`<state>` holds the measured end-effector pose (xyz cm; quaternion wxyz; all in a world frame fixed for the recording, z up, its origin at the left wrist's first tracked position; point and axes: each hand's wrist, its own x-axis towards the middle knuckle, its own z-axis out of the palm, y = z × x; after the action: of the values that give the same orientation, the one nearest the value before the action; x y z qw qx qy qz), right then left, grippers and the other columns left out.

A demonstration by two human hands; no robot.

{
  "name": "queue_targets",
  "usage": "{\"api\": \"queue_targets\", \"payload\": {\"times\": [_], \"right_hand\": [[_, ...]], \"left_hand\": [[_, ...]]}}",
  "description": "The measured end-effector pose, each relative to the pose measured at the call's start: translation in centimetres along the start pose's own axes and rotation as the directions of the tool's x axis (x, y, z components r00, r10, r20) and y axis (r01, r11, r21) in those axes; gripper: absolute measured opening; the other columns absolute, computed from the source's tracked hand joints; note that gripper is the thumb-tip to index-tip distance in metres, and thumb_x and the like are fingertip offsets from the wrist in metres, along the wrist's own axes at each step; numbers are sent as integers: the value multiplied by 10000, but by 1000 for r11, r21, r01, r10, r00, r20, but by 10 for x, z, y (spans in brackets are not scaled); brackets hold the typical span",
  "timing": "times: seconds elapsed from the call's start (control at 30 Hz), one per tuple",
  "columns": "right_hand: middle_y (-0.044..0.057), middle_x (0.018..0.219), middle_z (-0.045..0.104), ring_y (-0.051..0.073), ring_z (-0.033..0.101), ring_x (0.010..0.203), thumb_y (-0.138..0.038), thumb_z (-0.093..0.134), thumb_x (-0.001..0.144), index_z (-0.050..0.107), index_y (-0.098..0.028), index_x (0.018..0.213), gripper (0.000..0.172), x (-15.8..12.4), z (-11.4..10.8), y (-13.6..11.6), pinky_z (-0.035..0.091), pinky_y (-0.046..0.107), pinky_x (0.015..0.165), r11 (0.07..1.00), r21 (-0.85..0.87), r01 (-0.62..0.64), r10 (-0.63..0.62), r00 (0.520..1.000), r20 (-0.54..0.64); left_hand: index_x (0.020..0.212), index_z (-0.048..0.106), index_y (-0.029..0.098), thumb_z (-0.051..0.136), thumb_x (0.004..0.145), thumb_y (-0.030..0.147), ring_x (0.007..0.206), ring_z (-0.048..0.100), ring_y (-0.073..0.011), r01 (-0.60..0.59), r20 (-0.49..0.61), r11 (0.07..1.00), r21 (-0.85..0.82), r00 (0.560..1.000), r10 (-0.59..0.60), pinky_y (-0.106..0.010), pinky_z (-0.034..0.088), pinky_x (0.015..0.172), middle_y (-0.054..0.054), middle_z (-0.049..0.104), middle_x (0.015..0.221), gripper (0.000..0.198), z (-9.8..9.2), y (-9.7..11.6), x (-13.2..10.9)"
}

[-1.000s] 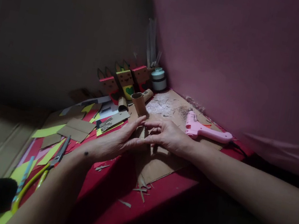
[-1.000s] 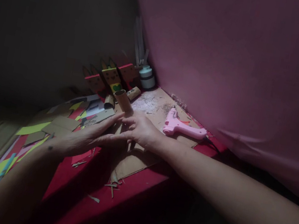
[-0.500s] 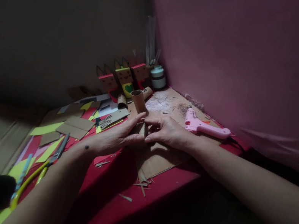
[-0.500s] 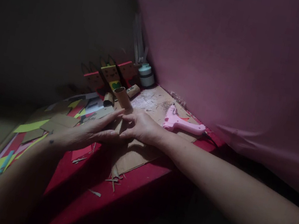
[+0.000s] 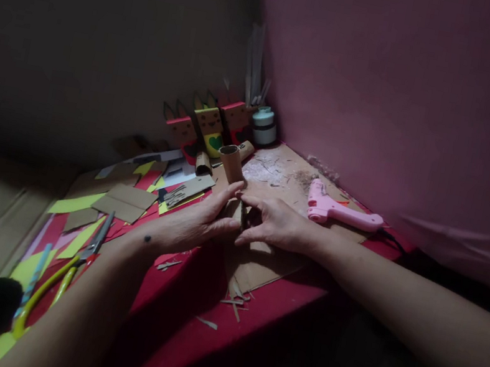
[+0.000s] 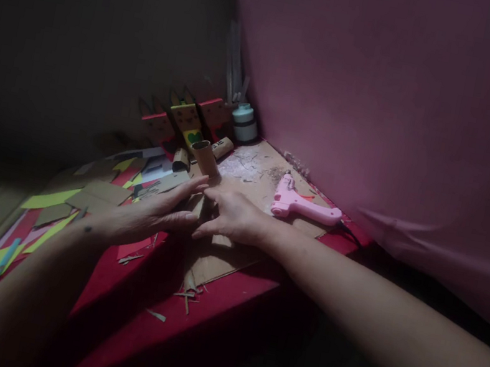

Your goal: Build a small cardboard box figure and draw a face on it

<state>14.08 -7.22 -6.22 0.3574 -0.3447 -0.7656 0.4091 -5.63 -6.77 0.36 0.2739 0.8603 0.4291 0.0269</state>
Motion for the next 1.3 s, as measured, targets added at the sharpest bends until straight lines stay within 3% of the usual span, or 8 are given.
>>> {"api": "queue_targets", "payload": {"times": [0.17, 0.27, 0.4, 0.5, 0.63, 0.87, 1.0, 1.3], "right_hand": [[69, 1052, 697, 226, 640, 937, -174, 769, 735, 627, -139, 1304, 588, 0, 4, 1, 511, 359, 856, 992, -65, 112, -115, 992, -52], [82, 1083, 682, 251, 643, 974, -226, 796, 713, 574, -153, 1383, 710, -1, 1, -2, 515, 390, 890, 999, -22, 42, -43, 997, -61], [94, 1170, 627, 260, 630, 1031, -272, 867, 636, 461, -163, 1459, 924, -5, -4, -13, 523, 409, 910, 968, 241, -76, 93, 994, -59], [95, 1186, 616, 240, 641, 1028, -214, 857, 622, 431, -171, 1433, 917, -10, -6, -19, 544, 372, 864, 835, 526, -158, 165, 986, 33], [67, 1149, 632, 232, 629, 1088, -114, 867, 581, 504, -211, 1312, 822, -12, -7, -19, 530, 321, 849, 698, 697, -164, 106, 986, 126], [51, 1119, 671, 226, 626, 1064, -70, 745, 552, 668, -206, 1061, 533, -10, -9, -21, 489, 332, 888, 474, 855, -210, 169, 975, 146], [61, 1096, 687, 260, 609, 1125, -90, 730, 547, 693, -196, 1080, 544, -9, -7, -23, 448, 394, 1004, 436, 866, -245, 182, 966, 182], [68, 923, 698, 241, 644, 913, -211, 731, 655, 684, -193, 986, 335, -9, -8, -18, 519, 376, 834, 448, 861, -241, 254, 958, 136]], "left_hand": [[1606, 161, 178, 509, 925, 552, 1539, 221, -336, -39, -43, 997, -59, 998, 36, -512, 213, 1240, -169, 233, 1680, 852, 0, -1, 0], [1601, 201, 211, 527, 918, 582, 1497, 321, -365, -11, -141, 988, -152, 990, -10, -539, 317, 1192, -183, 354, 1627, 843, -8, -6, -5], [1562, 324, 199, 617, 882, 595, 1363, 509, -372, -10, -313, 939, -344, 944, -104, -506, 428, 1124, -190, 576, 1443, 840, -23, -16, -13], [1508, 415, 193, 675, 885, 505, 1185, 655, -320, -89, -381, 831, -549, 912, -154, -467, 502, 1056, -176, 663, 1327, 743, -29, -24, -17], [1450, 508, 181, 712, 884, 418, 1063, 716, -298, -94, -317, 726, -681, 932, -177, -445, 550, 991, -183, 699, 1281, 647, -31, -30, -22], [1421, 569, 367, 864, 718, 469, 1406, 461, -393, -207, -87, 696, -687, 975, 205, -475, 515, 1044, -96, 578, 1483, 768, -36, -26, -35], [1392, 607, 348, 816, 786, 443, 1271, 593, -369, -108, 11, 759, -642, 989, 150, -486, 517, 1029, -94, 621, 1434, 649, -30, -19, -37], [1398, 584, 352, 898, 687, 300, 1142, 647, -325, -125, -120, 730, -672, 991, 59, -476, 551, 953, -104, 610, 1410, 779, -18, -16, -31]]}}
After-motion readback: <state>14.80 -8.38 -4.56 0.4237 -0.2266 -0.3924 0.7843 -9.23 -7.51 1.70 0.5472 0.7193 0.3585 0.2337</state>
